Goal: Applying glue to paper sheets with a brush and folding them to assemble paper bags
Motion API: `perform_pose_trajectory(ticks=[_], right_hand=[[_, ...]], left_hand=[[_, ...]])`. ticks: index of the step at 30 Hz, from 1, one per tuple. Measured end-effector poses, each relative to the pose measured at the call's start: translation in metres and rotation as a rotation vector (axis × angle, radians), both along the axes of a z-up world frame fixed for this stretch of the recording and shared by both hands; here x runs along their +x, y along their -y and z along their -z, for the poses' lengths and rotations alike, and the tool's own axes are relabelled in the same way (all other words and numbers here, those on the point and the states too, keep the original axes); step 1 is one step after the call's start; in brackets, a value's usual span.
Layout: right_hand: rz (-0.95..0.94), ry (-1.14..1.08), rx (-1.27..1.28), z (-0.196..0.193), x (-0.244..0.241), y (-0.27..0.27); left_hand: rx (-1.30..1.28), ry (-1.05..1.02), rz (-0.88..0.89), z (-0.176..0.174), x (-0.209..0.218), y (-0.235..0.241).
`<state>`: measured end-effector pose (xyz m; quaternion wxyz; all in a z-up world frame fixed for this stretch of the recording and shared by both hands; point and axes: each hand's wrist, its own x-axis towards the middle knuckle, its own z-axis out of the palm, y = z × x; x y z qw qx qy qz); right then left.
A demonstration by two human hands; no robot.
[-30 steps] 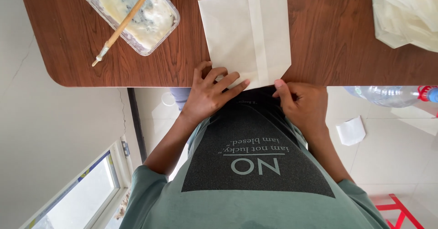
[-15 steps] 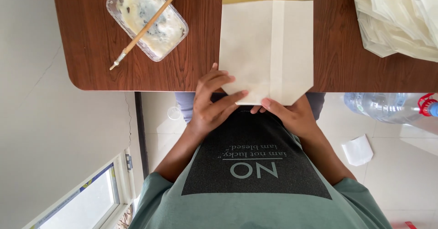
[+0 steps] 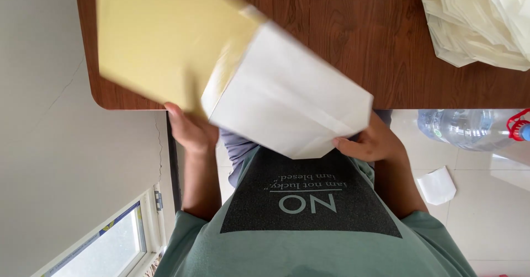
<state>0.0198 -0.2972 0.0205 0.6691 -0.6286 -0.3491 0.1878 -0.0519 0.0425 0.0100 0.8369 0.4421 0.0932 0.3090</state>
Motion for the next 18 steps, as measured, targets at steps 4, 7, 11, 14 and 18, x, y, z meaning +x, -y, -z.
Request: perform_pose_trajectory(ticks=[4,7,11,14,18], right_hand=[[-0.008,0.002,-0.042,-0.031,-0.001,-0.042],[0.016,0.017,-0.045,-0.043,0.000,-0.058],[-0.021,-0.011,-0.055,-0.034,-0.002,-0.063],[-0.066,-0.009,-0.029,-0.031,-0.002,-0.070],[-0.108,0.089,-0.269,-0.032,0.000,-0.060]], left_hand=[[-0.109,-0.229,-0.396,-0.007,-0.013,-0.026],[-0.110,-0.217,-0.495,-0.050,-0.014,-0.020],[-0.092,-0.193,-0.412,-0.072,-0.024,-0.032],[-0.124,-0.217,-0.428,-0.077,-0.026,-0.043],[-0.185,-0.229,-0.563,-0.055,-0.053,-0.075]])
